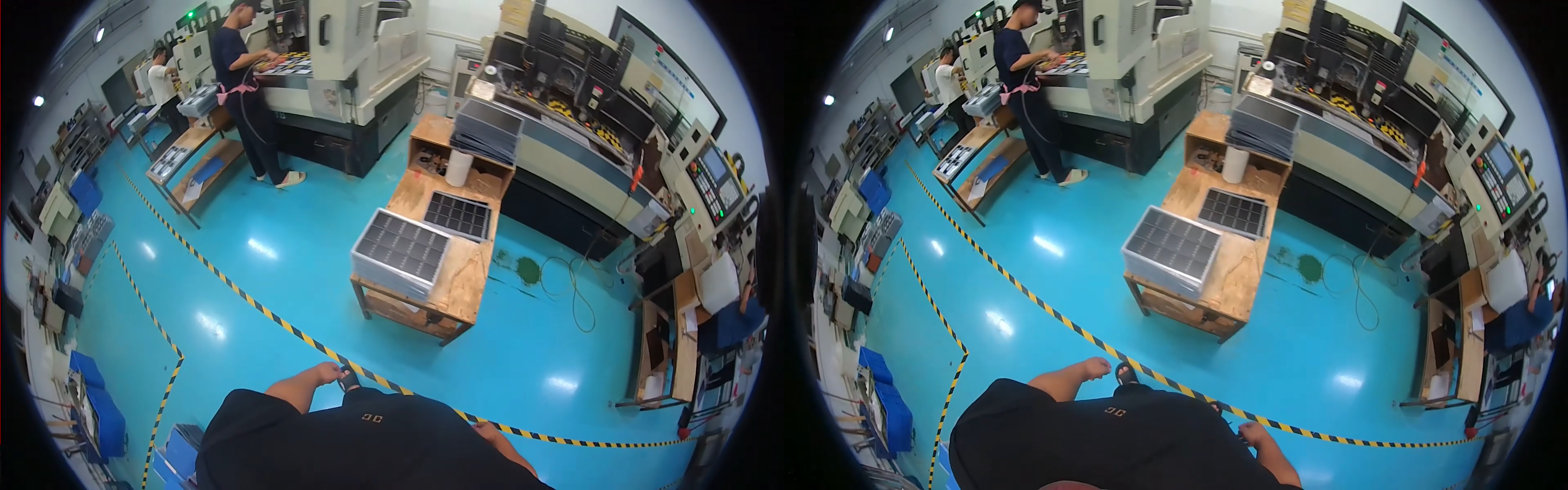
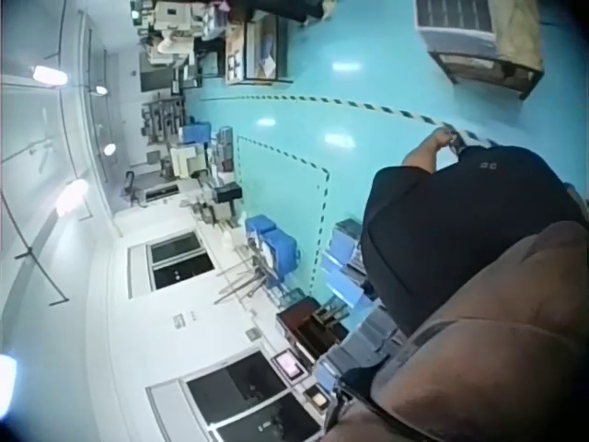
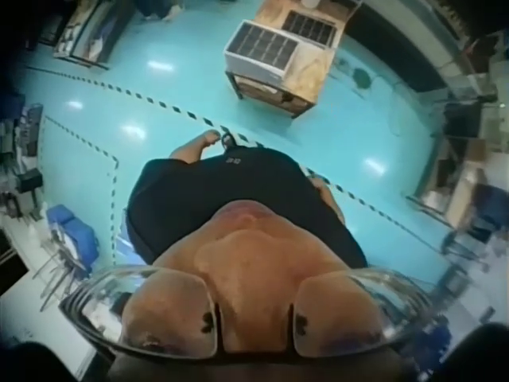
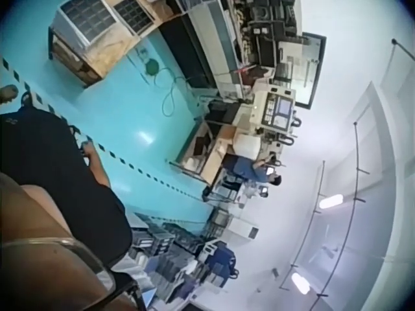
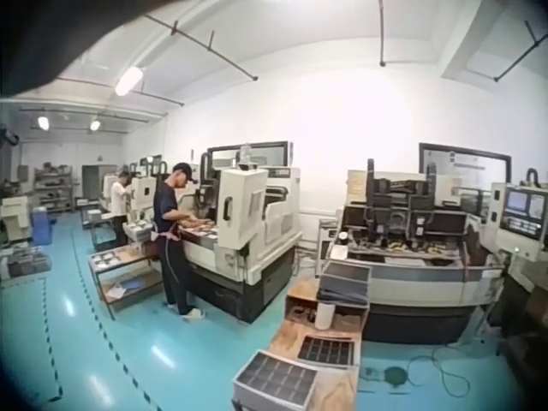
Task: The person uses an air duster on a machine bed, removes a tray of panels, and places a new tray onto the bed. After walking to another machine, they use the air duster on the bed, stack finished panels on a table, and place a new panel onto the bed.
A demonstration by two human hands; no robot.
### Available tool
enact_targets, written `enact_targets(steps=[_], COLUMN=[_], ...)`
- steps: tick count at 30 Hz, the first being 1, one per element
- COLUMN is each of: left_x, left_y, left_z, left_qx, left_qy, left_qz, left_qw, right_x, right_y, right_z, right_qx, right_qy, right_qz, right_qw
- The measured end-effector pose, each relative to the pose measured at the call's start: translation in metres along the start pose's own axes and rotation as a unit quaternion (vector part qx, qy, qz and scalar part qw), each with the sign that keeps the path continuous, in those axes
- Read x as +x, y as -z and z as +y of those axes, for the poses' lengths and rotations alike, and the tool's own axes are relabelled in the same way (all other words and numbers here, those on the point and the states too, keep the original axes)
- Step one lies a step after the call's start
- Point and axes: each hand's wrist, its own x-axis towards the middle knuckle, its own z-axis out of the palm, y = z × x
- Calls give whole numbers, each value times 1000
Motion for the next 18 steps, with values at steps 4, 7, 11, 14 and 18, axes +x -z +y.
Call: enact_targets(steps=[4,7,11,14,18], left_x=[7,27,31,47,69], left_y=[-80,-128,-160,-170,-182], left_z=[58,116,208,255,316], left_qx=[113,215,187,177,252], left_qy=[-126,-225,-174,-143,-173], left_qz=[-77,-84,-133,-142,-142], left_qw=[983,947,958,963,941], right_x=[-34,-64,-89,-83,-46], right_y=[29,33,20,11,17], right_z=[79,143,222,255,278], right_qx=[13,50,109,142,166], right_qy=[27,42,55,76,110], right_qz=[-41,-57,-57,-60,-69], right_qw=[999,996,991,985,978])
